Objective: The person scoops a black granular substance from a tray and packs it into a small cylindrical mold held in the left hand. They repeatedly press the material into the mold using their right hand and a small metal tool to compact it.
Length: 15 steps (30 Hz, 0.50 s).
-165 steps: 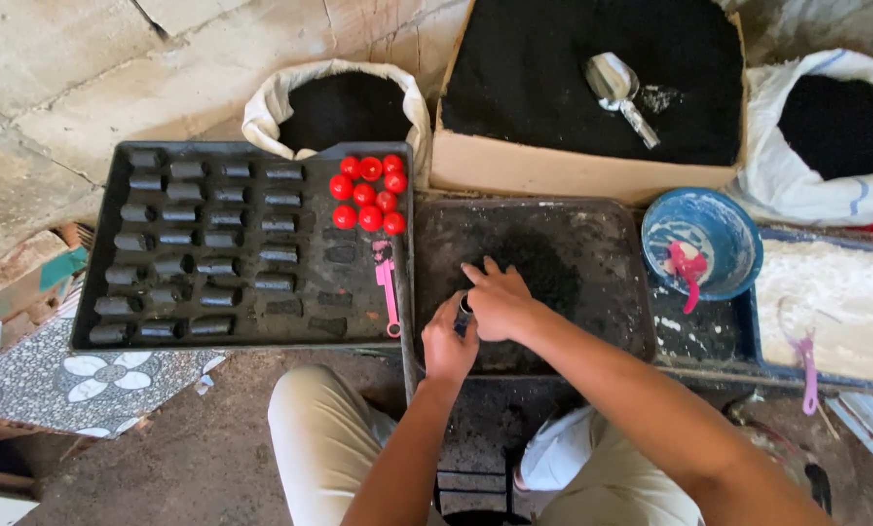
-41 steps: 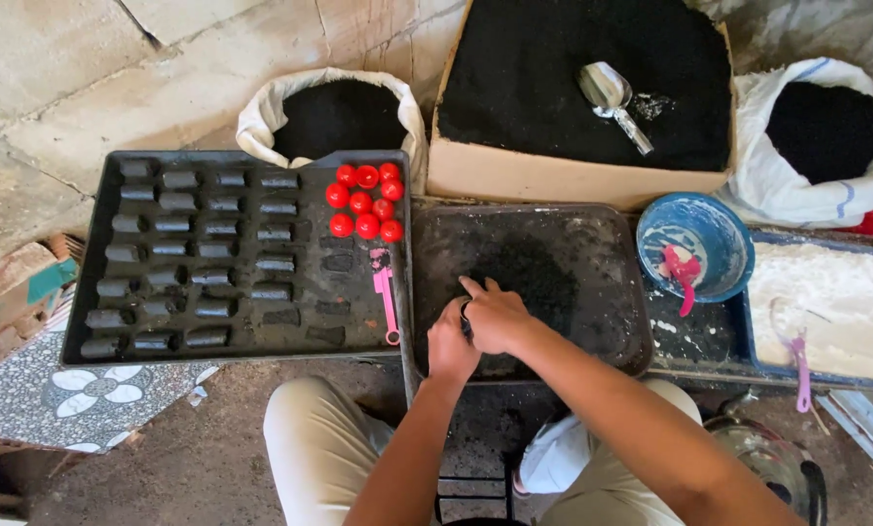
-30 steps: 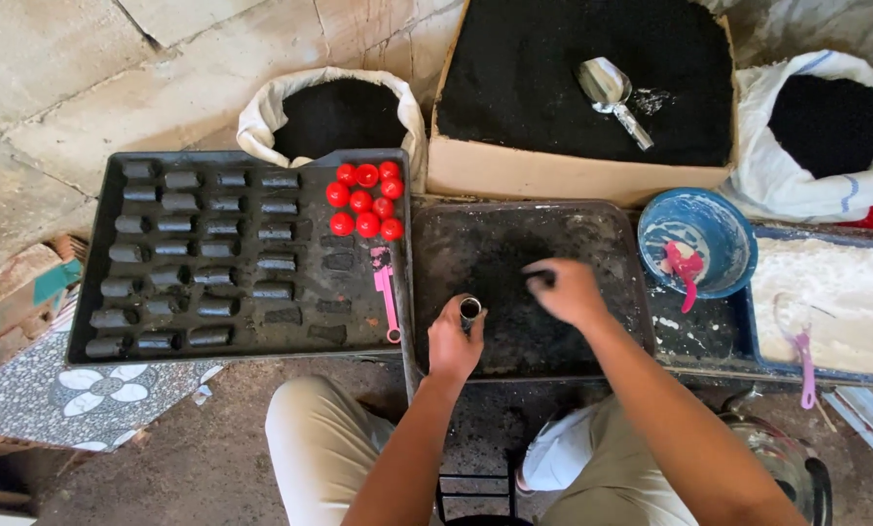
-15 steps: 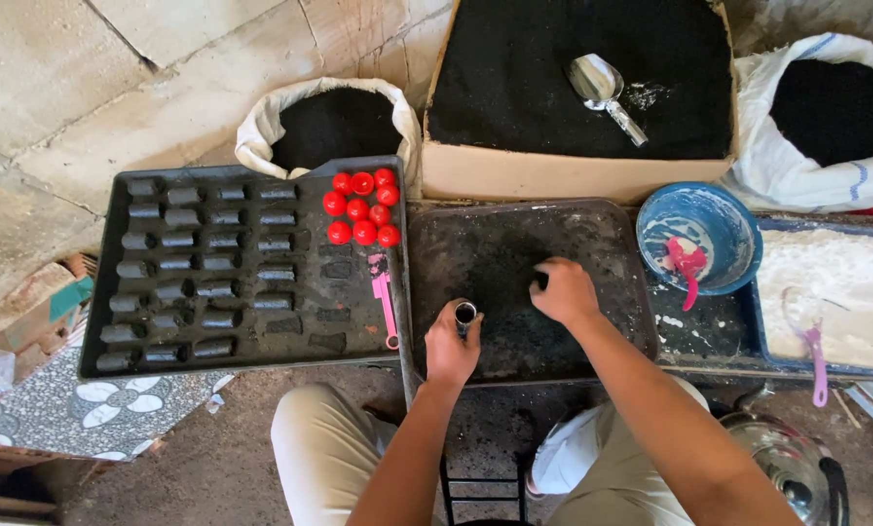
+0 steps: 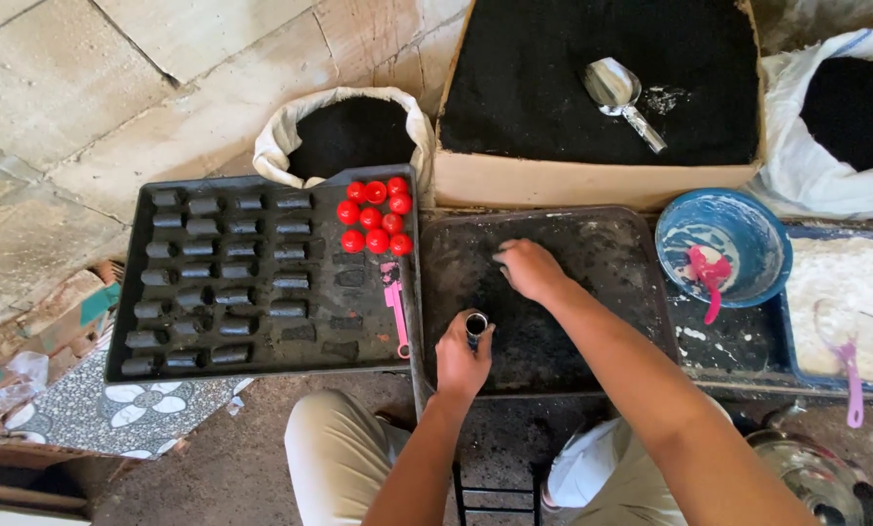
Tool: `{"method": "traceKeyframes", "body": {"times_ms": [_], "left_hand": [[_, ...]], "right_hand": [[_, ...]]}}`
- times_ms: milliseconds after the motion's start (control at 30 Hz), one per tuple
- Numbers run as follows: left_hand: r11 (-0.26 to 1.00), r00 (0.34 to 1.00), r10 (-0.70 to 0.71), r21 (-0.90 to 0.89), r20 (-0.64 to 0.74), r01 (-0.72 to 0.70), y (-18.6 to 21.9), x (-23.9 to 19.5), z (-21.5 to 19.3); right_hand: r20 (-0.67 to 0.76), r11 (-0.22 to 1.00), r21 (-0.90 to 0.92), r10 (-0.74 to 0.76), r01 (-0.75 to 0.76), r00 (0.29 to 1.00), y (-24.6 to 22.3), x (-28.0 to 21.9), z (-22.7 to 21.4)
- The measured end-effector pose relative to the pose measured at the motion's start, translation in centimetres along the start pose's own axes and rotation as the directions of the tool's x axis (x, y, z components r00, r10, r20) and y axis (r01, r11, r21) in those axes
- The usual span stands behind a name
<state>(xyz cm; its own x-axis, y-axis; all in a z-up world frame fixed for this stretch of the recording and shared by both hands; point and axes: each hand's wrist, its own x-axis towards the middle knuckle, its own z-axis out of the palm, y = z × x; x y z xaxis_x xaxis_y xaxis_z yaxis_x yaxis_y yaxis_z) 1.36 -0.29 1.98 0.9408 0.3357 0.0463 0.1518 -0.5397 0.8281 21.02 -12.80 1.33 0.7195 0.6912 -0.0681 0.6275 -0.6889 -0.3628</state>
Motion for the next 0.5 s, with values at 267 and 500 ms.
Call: {"method": "traceKeyframes", "body": {"times_ms": [267, 500], "left_hand": [[1.0, 1.0, 0.011, 0.011, 0.01, -0.011, -0.1, 0.0, 0.0], [1.0, 1.0, 0.027, 0.002, -0.011, -0.027, -0.5, -0.1, 0.3]], "right_hand": [[-0.066, 0.999, 0.007, -0.041, 0.041, 0.997, 4.3, 1.8, 4.7], [0.007, 0.997, -0.043, -0.068, 0.068, 0.998, 1.5, 0.9, 2.4]]}}
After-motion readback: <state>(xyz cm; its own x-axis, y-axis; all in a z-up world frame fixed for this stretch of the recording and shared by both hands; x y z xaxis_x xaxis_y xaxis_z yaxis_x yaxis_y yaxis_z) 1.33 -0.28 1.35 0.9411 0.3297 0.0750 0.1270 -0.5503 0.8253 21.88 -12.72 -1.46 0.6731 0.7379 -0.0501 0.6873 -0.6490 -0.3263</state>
